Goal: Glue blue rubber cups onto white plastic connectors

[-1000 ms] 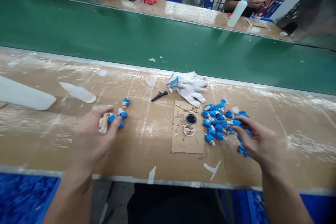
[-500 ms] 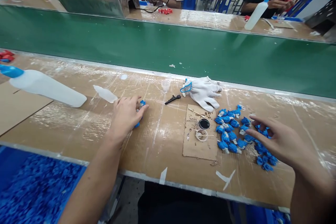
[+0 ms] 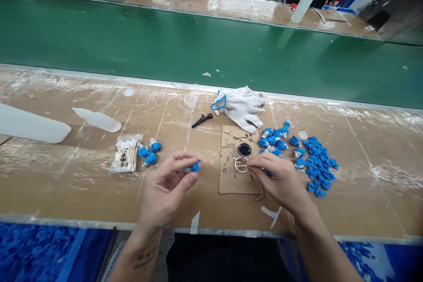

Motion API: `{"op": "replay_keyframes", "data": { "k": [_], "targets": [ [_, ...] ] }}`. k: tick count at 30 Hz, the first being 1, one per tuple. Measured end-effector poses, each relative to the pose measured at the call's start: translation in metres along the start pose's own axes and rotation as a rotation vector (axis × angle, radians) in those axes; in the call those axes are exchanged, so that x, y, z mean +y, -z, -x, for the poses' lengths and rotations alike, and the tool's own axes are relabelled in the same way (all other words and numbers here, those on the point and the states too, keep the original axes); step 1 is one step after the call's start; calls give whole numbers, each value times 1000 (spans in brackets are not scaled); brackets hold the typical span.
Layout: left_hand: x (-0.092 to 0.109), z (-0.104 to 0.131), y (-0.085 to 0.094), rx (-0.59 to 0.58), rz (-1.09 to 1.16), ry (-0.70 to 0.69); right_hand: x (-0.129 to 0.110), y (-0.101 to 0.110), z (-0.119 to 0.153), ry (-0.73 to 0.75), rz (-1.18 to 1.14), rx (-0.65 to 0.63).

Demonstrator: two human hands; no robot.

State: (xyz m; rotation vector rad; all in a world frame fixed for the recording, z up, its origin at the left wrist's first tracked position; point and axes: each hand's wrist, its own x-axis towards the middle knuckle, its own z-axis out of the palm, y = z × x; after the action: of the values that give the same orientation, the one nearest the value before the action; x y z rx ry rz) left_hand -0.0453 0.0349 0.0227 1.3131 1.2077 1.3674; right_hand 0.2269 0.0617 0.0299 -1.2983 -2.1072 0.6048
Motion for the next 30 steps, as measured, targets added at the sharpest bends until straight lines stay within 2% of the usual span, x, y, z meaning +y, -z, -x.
{"op": "replay_keyframes", "data": {
  "k": [2, 7, 11, 13, 16, 21, 30],
  "targets": [
    [-6, 8, -12, -8, 47, 44, -4, -5, 0, 9, -29, 49],
    [-10, 13, -36, 81, 150, 147, -3, -8, 3, -48, -56, 167],
    [-10, 16, -52, 75, 165, 172, 0, 5, 11, -175, -214, 381],
    [-10, 17, -60, 67, 151, 168, -7, 11, 14, -191, -333, 489],
    [-9, 19, -71, 69, 132, 147, -23, 12, 15, -158, -456, 556],
    [-7, 19, -77, 43, 133, 132, -43, 5, 12, -112, -514, 518],
    [-4, 18, -75, 63, 138, 136, -45, -3, 10, -109, -553, 402]
  ]
}}
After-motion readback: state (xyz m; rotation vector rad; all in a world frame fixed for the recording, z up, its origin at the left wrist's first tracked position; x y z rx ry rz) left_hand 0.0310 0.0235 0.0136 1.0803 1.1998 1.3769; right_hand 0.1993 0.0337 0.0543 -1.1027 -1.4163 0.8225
